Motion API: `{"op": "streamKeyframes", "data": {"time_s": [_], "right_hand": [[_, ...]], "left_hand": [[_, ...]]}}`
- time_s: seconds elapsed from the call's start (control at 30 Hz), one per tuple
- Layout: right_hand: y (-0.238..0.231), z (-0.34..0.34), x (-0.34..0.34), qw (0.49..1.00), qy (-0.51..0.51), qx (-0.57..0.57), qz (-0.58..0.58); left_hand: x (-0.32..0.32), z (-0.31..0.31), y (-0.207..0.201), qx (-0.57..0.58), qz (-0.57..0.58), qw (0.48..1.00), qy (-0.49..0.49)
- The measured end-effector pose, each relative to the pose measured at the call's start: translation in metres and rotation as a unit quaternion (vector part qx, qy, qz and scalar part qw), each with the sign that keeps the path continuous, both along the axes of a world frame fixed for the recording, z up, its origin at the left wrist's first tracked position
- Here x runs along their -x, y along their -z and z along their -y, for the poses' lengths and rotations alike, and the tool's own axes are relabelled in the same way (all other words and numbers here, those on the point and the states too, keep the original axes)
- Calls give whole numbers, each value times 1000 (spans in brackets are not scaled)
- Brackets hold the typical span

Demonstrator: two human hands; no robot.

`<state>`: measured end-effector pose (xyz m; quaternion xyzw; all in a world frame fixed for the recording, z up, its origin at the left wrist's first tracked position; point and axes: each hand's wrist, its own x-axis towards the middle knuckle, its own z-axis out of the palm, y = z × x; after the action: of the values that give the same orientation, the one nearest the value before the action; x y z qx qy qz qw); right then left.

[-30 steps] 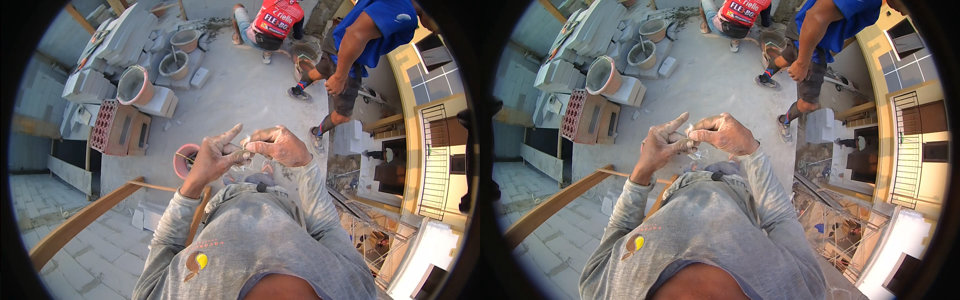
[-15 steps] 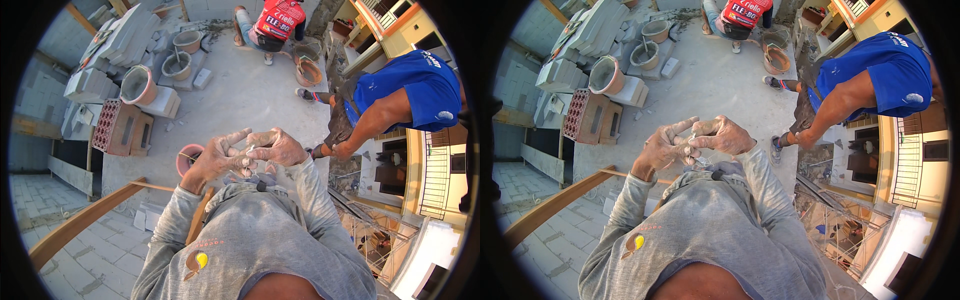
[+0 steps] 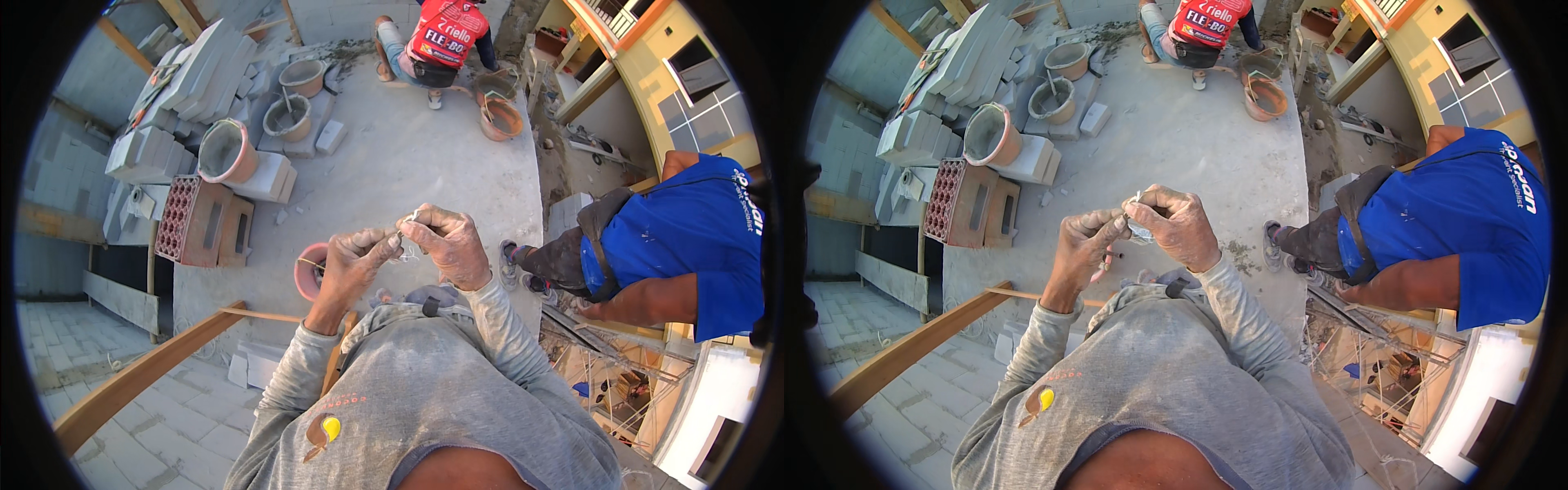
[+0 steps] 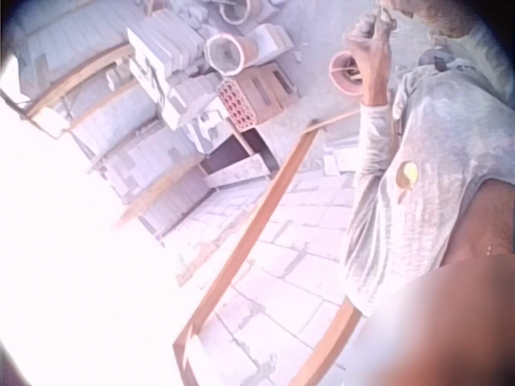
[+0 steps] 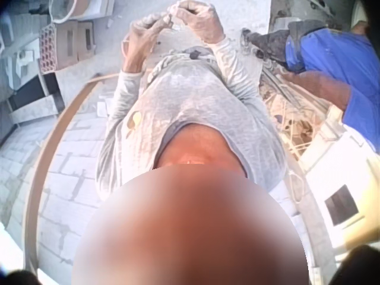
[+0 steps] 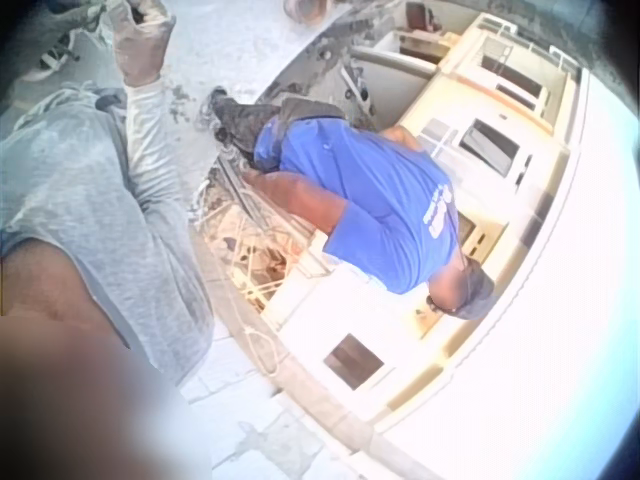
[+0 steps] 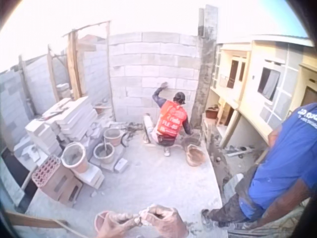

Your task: The person holds a bundle of white string and repeatedly pulls, twists, and ties sections of it by hand. They form knots and loops while standing on a construction site, occasionally adjusting the string with both hands.

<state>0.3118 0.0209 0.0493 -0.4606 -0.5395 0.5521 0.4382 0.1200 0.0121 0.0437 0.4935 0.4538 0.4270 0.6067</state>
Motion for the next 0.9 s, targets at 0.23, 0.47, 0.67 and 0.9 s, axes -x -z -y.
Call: {"op": "streamKeyframes", "data": {"time_s": [0.23,0.47,0.67,0.9], "right_hand": [[-9,8,-3,998,18,-28,55],[3,10,-11,998,-46,32,6],[24,11,-18,985,-114,86,-99],[30,14,-10,994,-58,31,-90]], "left_hand": [[-8,-2,-5,-18,-11,1000,-18],[6,-4,5,139,65,986,71],[16,2,16,168,125,967,146],[13,14,10,68,11,992,102]]}}
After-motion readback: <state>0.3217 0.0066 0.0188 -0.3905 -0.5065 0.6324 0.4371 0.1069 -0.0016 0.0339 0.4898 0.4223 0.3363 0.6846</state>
